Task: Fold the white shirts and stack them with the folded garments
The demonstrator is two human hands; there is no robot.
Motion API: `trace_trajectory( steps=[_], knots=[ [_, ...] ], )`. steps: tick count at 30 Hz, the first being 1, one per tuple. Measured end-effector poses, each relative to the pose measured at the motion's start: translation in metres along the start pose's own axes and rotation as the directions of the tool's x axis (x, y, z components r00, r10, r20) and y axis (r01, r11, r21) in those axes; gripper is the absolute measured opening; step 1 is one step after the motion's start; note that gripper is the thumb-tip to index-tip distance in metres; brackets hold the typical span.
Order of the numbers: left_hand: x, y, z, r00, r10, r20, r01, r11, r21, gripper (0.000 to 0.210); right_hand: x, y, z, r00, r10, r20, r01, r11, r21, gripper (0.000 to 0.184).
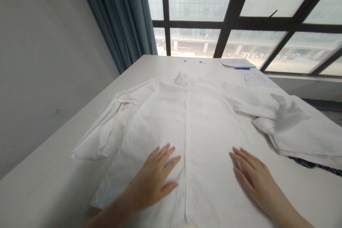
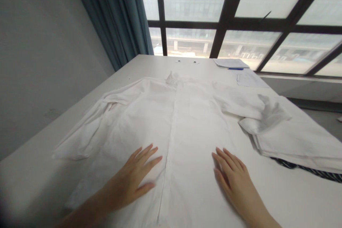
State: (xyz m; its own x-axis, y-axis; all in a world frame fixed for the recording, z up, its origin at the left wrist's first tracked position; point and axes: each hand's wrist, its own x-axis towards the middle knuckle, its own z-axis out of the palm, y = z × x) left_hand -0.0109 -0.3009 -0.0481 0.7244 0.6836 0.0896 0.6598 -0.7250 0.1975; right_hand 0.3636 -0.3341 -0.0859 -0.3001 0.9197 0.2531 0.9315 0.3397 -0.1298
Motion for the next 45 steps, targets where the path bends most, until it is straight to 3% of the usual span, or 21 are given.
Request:
trace_trajectory(
  steps=[3, 6, 10, 12, 16, 21, 25, 28, 33, 35, 38, 41, 45],
  knots=[
    [0.010, 0.018, -0.007, 0.976, 0.204, 0.079, -0.190, 0.969, -0.159, 0.068, 0.008, -0.021, -0.016, 0.993, -0.086, 0.079, 0.071, 0.981, 0.183, 0.040],
    [0.016, 0.032, -0.011, 0.941, 0.308, 0.141, -0.261, 0.925, -0.277, 0.054, 0.018, -0.053, -0.036, 0.940, -0.248, 0.236, 0.154, 0.922, 0.355, 0.037],
    [0.019, 0.036, -0.008, 0.948, 0.303, 0.099, -0.257, 0.911, -0.323, 0.019, 0.033, -0.085, -0.048, 0.835, -0.404, 0.374, 0.195, 0.852, 0.486, 0.045],
    [0.020, 0.034, -0.005, 0.953, 0.297, 0.062, -0.260, 0.905, -0.338, 0.014, 0.038, -0.093, -0.046, 0.803, -0.435, 0.407, 0.202, 0.841, 0.502, 0.042],
    [0.022, 0.029, -0.002, 0.971, 0.237, 0.033, -0.198, 0.874, -0.445, 0.013, 0.040, -0.098, -0.040, 0.799, -0.442, 0.407, 0.187, 0.827, 0.530, 0.007],
    [0.023, 0.026, 0.001, 0.990, 0.139, -0.034, -0.136, 0.837, -0.530, 0.016, 0.041, -0.096, -0.042, 0.757, -0.522, 0.392, 0.140, 0.717, 0.683, 0.011],
    [0.024, 0.023, 0.008, 0.994, 0.098, -0.047, -0.109, 0.913, -0.392, 0.022, 0.045, -0.099, -0.045, 0.729, -0.526, 0.437, 0.098, 0.713, 0.695, 0.016],
    [0.022, 0.022, 0.010, 0.991, 0.121, 0.061, -0.103, 0.965, -0.240, 0.048, 0.045, -0.098, -0.048, 0.752, -0.507, 0.422, 0.071, 0.699, 0.712, 0.013],
    [0.018, 0.022, 0.006, 0.973, 0.167, 0.162, -0.134, 0.971, -0.198, 0.078, 0.040, -0.081, -0.045, 0.904, -0.290, 0.313, 0.028, 0.772, 0.634, 0.024],
    [0.016, 0.021, 0.005, 0.969, 0.186, 0.160, -0.150, 0.965, -0.213, 0.084, 0.040, -0.073, -0.040, 0.941, -0.238, 0.240, 0.066, 0.826, 0.560, 0.028],
    [0.015, 0.019, 0.008, 0.964, 0.219, 0.152, -0.180, 0.955, -0.235, 0.091, 0.044, -0.063, -0.027, 0.953, -0.245, 0.177, 0.152, 0.895, 0.418, 0.038],
    [0.014, 0.018, 0.010, 0.960, 0.239, 0.149, -0.201, 0.952, -0.233, 0.092, 0.049, -0.056, -0.011, 0.948, -0.258, 0.186, 0.204, 0.942, 0.267, 0.047],
    [0.013, 0.017, 0.012, 0.963, 0.249, 0.105, -0.221, 0.950, -0.220, 0.090, 0.048, -0.031, 0.004, 0.959, -0.202, 0.197, 0.186, 0.978, 0.098, 0.057]
  ],
)
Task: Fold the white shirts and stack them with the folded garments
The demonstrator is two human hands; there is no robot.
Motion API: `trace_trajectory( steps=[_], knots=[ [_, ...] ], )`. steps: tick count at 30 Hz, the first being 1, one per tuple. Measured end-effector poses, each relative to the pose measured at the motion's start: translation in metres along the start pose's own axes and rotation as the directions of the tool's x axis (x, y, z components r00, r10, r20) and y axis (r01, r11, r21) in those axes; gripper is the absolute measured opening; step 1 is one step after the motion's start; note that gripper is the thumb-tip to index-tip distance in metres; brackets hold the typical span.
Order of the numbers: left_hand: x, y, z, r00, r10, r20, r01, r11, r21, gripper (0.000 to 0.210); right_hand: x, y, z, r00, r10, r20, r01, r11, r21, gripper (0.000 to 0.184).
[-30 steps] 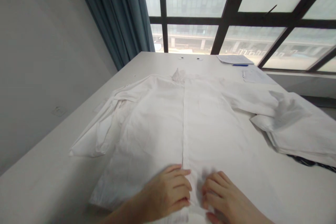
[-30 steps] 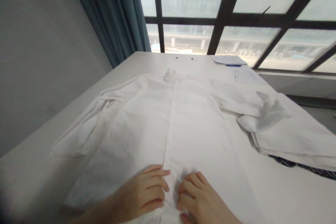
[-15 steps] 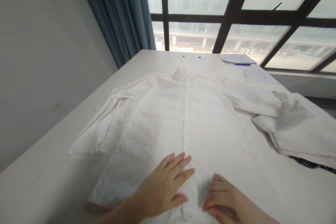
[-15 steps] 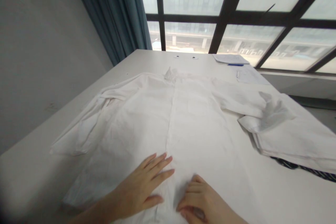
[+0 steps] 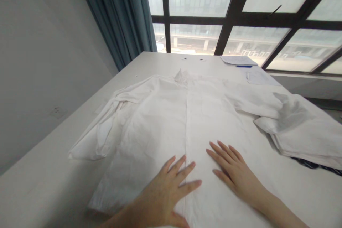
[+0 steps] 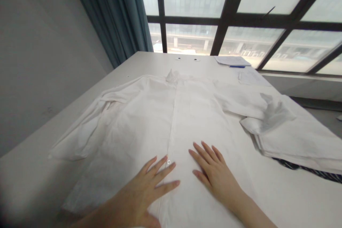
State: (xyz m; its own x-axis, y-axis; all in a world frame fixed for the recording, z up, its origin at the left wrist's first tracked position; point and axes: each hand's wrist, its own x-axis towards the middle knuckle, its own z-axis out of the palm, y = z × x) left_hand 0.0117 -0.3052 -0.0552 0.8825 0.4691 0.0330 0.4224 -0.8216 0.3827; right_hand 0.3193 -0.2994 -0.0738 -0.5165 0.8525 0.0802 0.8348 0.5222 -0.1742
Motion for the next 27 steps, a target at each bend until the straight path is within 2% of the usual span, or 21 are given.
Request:
trace_trajectory(
  steps=[3, 6, 9, 12, 14, 17, 18, 20, 22, 23, 25, 27],
  knots=[
    [0.000, 0.000, -0.001, 1.000, 0.006, -0.008, -0.006, 1.000, 0.006, 0.090, -0.011, 0.033, 0.004, 0.989, 0.133, -0.070, -0.139, 0.986, -0.097, 0.058],
    [0.000, 0.000, -0.002, 1.000, 0.004, -0.002, -0.004, 1.000, 0.008, 0.090, -0.024, 0.065, 0.006, 0.957, 0.248, -0.153, -0.271, 0.950, -0.153, 0.056],
    [0.000, 0.000, -0.003, 1.000, 0.004, -0.004, -0.004, 1.000, 0.006, 0.089, -0.030, 0.083, 0.003, 0.932, 0.284, -0.227, -0.324, 0.931, -0.166, 0.053],
    [0.001, 0.001, -0.004, 1.000, -0.008, 0.010, 0.008, 1.000, -0.017, 0.085, -0.031, 0.088, -0.012, 0.892, 0.284, -0.350, -0.362, 0.915, -0.179, 0.044],
    [0.001, 0.001, -0.006, 0.999, -0.032, 0.016, 0.033, 0.998, -0.050, 0.080, -0.030, 0.093, -0.029, 0.817, 0.334, -0.470, -0.467, 0.861, -0.201, 0.041],
    [0.002, 0.003, -0.009, 0.996, -0.085, -0.008, 0.083, 0.989, -0.123, 0.067, -0.029, 0.113, -0.057, 0.632, 0.467, -0.619, -0.702, 0.683, -0.201, 0.052],
    [0.002, 0.004, -0.010, 0.994, -0.106, -0.022, 0.101, 0.983, -0.150, 0.061, -0.029, 0.122, -0.065, 0.564, 0.518, -0.643, -0.766, 0.619, -0.173, 0.061],
    [0.002, 0.006, -0.012, 0.987, -0.151, -0.053, 0.138, 0.970, -0.199, 0.048, -0.028, 0.144, -0.076, 0.384, 0.622, -0.682, -0.874, 0.484, -0.051, 0.079],
    [0.000, 0.007, -0.017, 0.977, -0.195, -0.082, 0.171, 0.956, -0.240, 0.038, -0.026, 0.163, -0.083, 0.273, 0.747, -0.606, -0.909, 0.406, 0.091, 0.082],
    [-0.002, 0.007, -0.020, 0.972, -0.214, -0.096, 0.183, 0.949, -0.258, 0.036, -0.024, 0.170, -0.086, 0.250, 0.802, -0.543, -0.906, 0.391, 0.161, 0.080],
    [-0.005, 0.004, -0.031, 0.962, -0.245, -0.118, 0.203, 0.935, -0.290, 0.034, -0.019, 0.180, -0.094, 0.234, 0.846, -0.479, -0.869, 0.403, 0.287, 0.073],
    [-0.006, -0.002, -0.047, 0.953, -0.277, -0.126, 0.228, 0.924, -0.307, 0.035, -0.007, 0.183, -0.105, 0.232, 0.808, -0.542, -0.766, 0.495, 0.411, 0.068]
  ],
)
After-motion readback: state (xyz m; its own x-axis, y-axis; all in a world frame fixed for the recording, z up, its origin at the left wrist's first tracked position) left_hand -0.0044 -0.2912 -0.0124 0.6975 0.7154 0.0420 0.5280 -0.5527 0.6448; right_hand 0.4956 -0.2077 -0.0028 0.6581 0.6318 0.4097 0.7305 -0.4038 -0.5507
